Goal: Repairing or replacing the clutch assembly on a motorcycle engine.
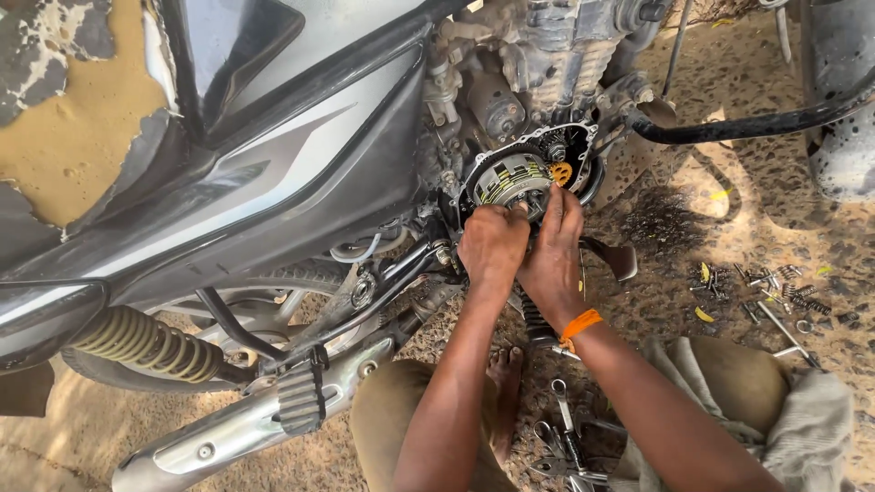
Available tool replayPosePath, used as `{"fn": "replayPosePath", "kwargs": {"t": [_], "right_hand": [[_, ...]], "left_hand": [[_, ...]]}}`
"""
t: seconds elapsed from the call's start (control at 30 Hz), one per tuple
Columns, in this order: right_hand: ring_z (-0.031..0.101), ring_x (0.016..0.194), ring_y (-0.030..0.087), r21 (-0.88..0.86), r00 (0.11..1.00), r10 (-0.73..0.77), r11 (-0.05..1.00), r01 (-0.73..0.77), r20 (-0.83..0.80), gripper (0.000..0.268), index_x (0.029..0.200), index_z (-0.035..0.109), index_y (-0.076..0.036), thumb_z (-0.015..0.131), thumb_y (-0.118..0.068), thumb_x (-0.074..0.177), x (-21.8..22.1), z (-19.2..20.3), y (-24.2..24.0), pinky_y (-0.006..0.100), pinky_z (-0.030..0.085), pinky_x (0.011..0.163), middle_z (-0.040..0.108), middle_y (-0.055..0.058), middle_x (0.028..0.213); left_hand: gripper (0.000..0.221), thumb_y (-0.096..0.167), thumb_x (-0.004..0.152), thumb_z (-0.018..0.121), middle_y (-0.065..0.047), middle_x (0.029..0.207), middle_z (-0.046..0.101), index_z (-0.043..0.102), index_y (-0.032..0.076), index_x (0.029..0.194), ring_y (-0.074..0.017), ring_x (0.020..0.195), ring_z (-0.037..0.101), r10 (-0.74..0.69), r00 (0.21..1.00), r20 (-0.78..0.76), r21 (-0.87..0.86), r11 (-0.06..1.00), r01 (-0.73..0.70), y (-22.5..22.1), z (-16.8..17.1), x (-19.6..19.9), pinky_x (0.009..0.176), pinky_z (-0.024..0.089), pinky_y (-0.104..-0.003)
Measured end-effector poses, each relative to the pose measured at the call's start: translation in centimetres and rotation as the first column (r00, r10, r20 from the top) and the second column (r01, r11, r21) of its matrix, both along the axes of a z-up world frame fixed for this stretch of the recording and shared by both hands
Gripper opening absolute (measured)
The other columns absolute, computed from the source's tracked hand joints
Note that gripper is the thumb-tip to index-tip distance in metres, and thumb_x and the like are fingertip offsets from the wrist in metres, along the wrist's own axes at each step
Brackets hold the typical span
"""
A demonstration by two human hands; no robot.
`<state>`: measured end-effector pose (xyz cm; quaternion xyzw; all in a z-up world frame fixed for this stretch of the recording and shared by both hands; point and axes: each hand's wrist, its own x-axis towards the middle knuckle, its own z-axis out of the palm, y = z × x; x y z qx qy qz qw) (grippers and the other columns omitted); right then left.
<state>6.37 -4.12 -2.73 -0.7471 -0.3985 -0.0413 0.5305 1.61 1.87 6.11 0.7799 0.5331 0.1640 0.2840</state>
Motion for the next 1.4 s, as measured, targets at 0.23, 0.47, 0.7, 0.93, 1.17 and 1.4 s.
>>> {"fn": "replayPosePath", "kwargs": {"t": [0.23,0.47,0.7,0.93,1.17,1.4], "right_hand": [[0.037,0.139,0.045,0.033,0.99,-0.044,0.999,0.04,0.131,0.084,0.152,0.033,0.012,0.081,-0.004,0.085,0.7,-1.2,0.2,0.051,0.044,0.113,0.034,0.028,0.149],[0.047,0.127,0.036,0.177,0.995,-0.089,0.98,0.095,-0.04,0.061,0.143,0.045,0.015,0.073,-0.006,0.093,-0.1,-0.4,0.9,0.043,0.048,0.104,0.043,0.024,0.135],[0.053,0.126,0.027,0.193,0.946,-0.144,0.96,0.205,-0.289,0.027,0.136,0.059,0.008,0.059,-0.008,0.115,0.0,-4.6,3.2,0.037,0.049,0.105,0.051,0.013,0.132],[0.047,0.131,0.039,0.004,0.957,-0.066,0.998,0.068,0.284,0.072,0.147,0.05,0.009,0.073,0.014,0.079,2.4,-1.3,0.1,0.038,0.056,0.103,0.044,0.021,0.142],[0.046,0.125,0.042,0.053,0.946,0.01,0.998,-0.028,0.324,0.088,0.151,0.041,0.006,0.082,0.004,0.073,2.2,-0.1,-0.7,0.048,0.053,0.1,0.045,0.025,0.134],[0.058,0.119,0.038,0.221,0.986,0.079,0.969,-0.11,0.144,0.081,0.154,0.034,0.009,0.075,0.003,0.085,1.8,-2.8,-0.1,0.044,0.057,0.094,0.049,0.024,0.128]], "left_hand": [[0.041,0.04,0.091,0.069,-0.017,0.071,0.073,0.073,0.006,0.068,-0.0352,0.071,0.072,-0.005,0.999,-0.041,0.015,1.0,0.006,-0.1,-0.4,0.1,0.074,0.054,-0.05],[0.04,0.041,0.092,0.067,-0.017,0.071,0.073,0.076,0.007,0.075,-0.0352,0.069,0.073,0.01,0.999,-0.036,0.062,0.998,-0.008,-0.7,-0.3,0.3,0.071,0.056,-0.049],[0.032,0.036,0.093,0.069,-0.017,0.07,0.071,0.08,0.009,0.078,-0.0349,0.066,0.071,-0.02,0.996,-0.09,0.267,0.963,0.043,-0.5,-1.7,0.8,0.067,0.056,-0.048],[0.04,0.04,0.098,0.064,-0.007,0.061,0.067,0.073,0.01,0.074,-0.0247,0.055,0.064,0.012,0.995,-0.097,-0.037,0.999,-0.016,-0.1,-2.1,0.2,0.061,0.054,-0.044],[0.039,0.032,0.095,0.067,-0.015,0.06,0.065,0.071,0.001,0.072,-0.0283,0.055,0.062,0.002,0.971,0.241,-0.075,0.997,0.016,0.6,-4.1,-0.4,0.06,0.048,-0.045],[0.041,0.03,0.095,0.065,-0.019,0.061,0.064,0.07,-0.003,0.072,-0.0303,0.055,0.06,0.039,0.952,0.304,-0.124,0.992,-0.002,0.7,-3.7,-0.5,0.061,0.048,-0.046]]}}
